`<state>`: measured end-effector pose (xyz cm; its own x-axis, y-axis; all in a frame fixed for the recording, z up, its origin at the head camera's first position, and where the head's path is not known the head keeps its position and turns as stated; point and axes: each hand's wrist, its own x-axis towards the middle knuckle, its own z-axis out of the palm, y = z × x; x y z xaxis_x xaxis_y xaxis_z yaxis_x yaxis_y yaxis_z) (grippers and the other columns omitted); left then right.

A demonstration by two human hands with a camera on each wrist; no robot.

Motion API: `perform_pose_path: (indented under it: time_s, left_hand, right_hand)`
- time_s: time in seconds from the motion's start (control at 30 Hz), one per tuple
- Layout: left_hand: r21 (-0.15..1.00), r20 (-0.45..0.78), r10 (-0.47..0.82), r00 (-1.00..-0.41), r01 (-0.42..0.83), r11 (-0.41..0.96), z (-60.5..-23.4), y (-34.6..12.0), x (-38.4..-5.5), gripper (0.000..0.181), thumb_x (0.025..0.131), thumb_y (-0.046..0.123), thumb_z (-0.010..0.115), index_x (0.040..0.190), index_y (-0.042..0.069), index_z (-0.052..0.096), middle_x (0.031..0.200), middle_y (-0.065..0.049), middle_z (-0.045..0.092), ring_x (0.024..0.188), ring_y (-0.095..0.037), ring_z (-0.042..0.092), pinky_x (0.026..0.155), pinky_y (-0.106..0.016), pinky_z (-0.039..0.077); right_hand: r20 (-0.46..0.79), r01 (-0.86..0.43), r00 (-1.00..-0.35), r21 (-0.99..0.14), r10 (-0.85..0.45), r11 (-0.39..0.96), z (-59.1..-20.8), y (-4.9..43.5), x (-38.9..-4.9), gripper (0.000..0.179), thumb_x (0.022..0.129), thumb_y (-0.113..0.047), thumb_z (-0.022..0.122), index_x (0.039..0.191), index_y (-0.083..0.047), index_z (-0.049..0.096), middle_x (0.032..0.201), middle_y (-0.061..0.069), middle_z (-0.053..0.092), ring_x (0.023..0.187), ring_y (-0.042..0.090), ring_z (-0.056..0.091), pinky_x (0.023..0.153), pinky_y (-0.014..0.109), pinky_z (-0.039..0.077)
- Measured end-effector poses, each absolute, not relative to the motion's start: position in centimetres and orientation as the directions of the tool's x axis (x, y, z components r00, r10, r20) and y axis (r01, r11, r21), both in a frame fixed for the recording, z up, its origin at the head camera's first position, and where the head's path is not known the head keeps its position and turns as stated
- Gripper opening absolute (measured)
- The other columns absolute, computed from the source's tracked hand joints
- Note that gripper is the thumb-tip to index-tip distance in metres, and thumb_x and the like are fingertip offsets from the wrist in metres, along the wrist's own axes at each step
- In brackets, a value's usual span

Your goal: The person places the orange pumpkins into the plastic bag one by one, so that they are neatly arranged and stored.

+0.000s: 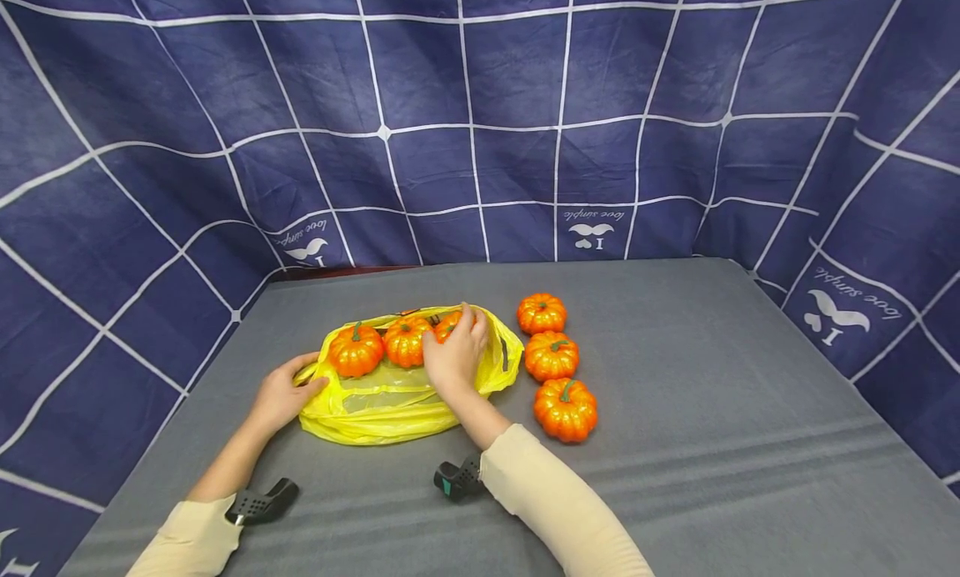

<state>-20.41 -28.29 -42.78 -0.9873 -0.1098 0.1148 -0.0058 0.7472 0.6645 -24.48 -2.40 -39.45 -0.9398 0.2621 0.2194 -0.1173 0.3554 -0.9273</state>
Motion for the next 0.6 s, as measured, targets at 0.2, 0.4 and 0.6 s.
perform_pose_path:
  time_s: [0.2,0.4,0.6]
  left_hand:
    - [0.658,0.117,-0.112,-0.987,-0.007,0.753,-42.8,-28.3,-20.4,0.05,0.092,0.011,0.062,0.136,-0.008,0.048,0.135,-0.033,0.048,0.126,-0.047,0.043,0.104,-0.057,0.033]
    - [0.657,0.121,-0.108,-0.987,-0.002,0.754,-42.9,-28.3,-20.3,0.05,0.092,0.01,0.063,0.136,-0.009,0.048,0.135,-0.033,0.048,0.125,-0.048,0.044,0.104,-0.057,0.034]
    - [0.67,0.104,-0.119,-0.988,-0.019,0.742,-42.8,-28.3,-20.3,0.05,0.093,0.01,0.062,0.137,-0.008,0.047,0.136,-0.033,0.047,0.127,-0.047,0.042,0.105,-0.057,0.033]
  right_hand:
    - [0.207,-0.151,-0.958,-0.952,0.2,0.265,-36.8,-1.4,-24.8,0.063,0.085,-0.011,0.067,0.143,-0.006,0.043,0.149,0.018,0.031,0.136,0.035,0.032,0.108,0.047,0.031]
    - [0.178,-0.137,-0.963,-0.971,0.203,0.198,-33.5,1.7,-26.9,0.061,0.083,-0.015,0.061,0.141,-0.005,0.046,0.141,0.015,0.043,0.132,0.029,0.038,0.108,0.041,0.032]
    - [0.18,-0.144,-0.963,-0.973,0.202,0.183,-31.1,5.2,-29.1,0.056,0.084,-0.013,0.061,0.138,-0.005,0.05,0.138,0.016,0.048,0.129,0.028,0.04,0.106,0.039,0.035]
